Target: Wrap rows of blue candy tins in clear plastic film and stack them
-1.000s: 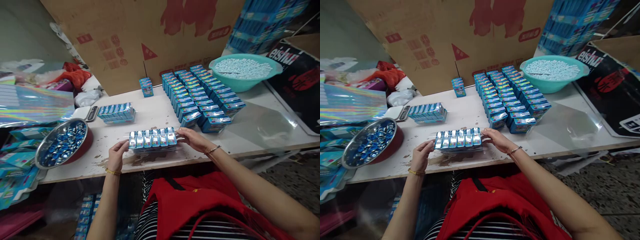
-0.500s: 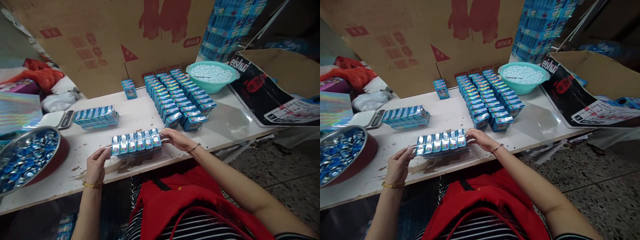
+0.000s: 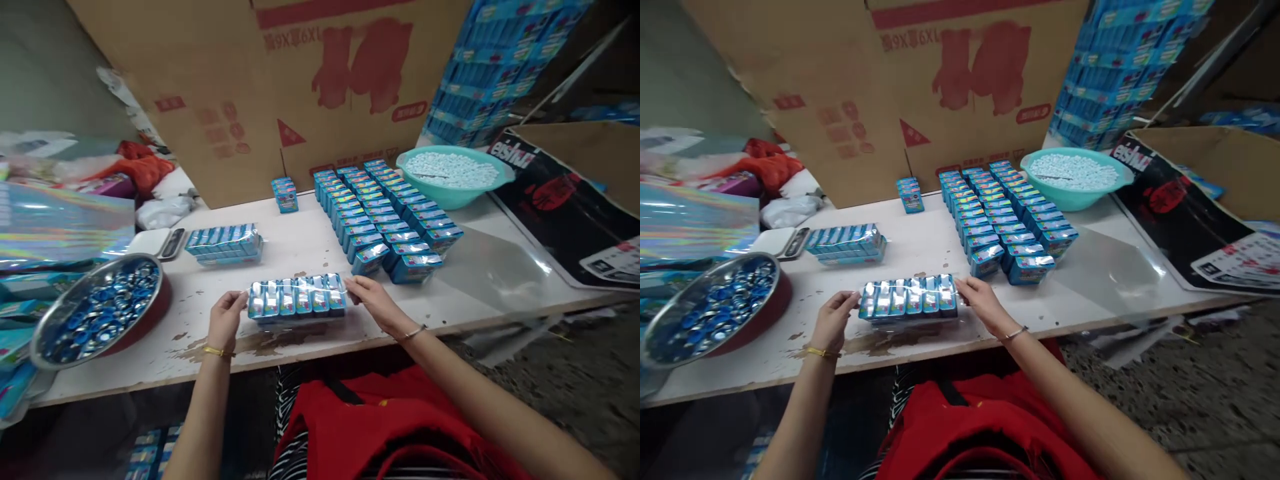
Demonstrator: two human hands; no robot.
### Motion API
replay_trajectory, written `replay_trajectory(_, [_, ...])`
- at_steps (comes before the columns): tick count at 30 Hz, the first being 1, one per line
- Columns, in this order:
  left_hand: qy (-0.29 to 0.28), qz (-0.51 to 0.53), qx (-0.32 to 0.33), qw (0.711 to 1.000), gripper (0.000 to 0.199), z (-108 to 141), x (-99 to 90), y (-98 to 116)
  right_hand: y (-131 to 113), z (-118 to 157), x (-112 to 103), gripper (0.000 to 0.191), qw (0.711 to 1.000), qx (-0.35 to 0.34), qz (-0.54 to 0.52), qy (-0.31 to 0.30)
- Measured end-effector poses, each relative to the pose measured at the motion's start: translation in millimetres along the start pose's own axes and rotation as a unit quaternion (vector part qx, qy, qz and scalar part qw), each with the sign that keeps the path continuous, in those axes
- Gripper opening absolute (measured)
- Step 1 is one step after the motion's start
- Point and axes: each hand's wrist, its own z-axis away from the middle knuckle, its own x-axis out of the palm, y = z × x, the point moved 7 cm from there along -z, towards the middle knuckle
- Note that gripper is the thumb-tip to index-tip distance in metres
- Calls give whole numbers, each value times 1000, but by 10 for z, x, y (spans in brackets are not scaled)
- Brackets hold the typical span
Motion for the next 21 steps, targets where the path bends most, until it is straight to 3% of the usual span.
replay_trajectory(5, [-44,-3,10,999,35,18,-29,164,-212,-2,106,50,1000,-16,5,-12])
replay_trajectory(9, [-47,-2,13,999,36,-152,-214,368,-562,-166,351,52,998,-29,43,-44])
replay_trajectory(13, [-2,-3,84,996,34,-609,-574,887,-1070,-560,785,49,991,-93,55,-80])
replay_trajectory(17, [57,-26,130,990,26,-1231,-996,1460,-1521,-1046,1351,43,985,-140,-4,-97])
replay_trajectory(21, [101,-70,119,985,21,-1839,-1295,1703,-1658,-1445,1852,39,990,-119,-38,-70])
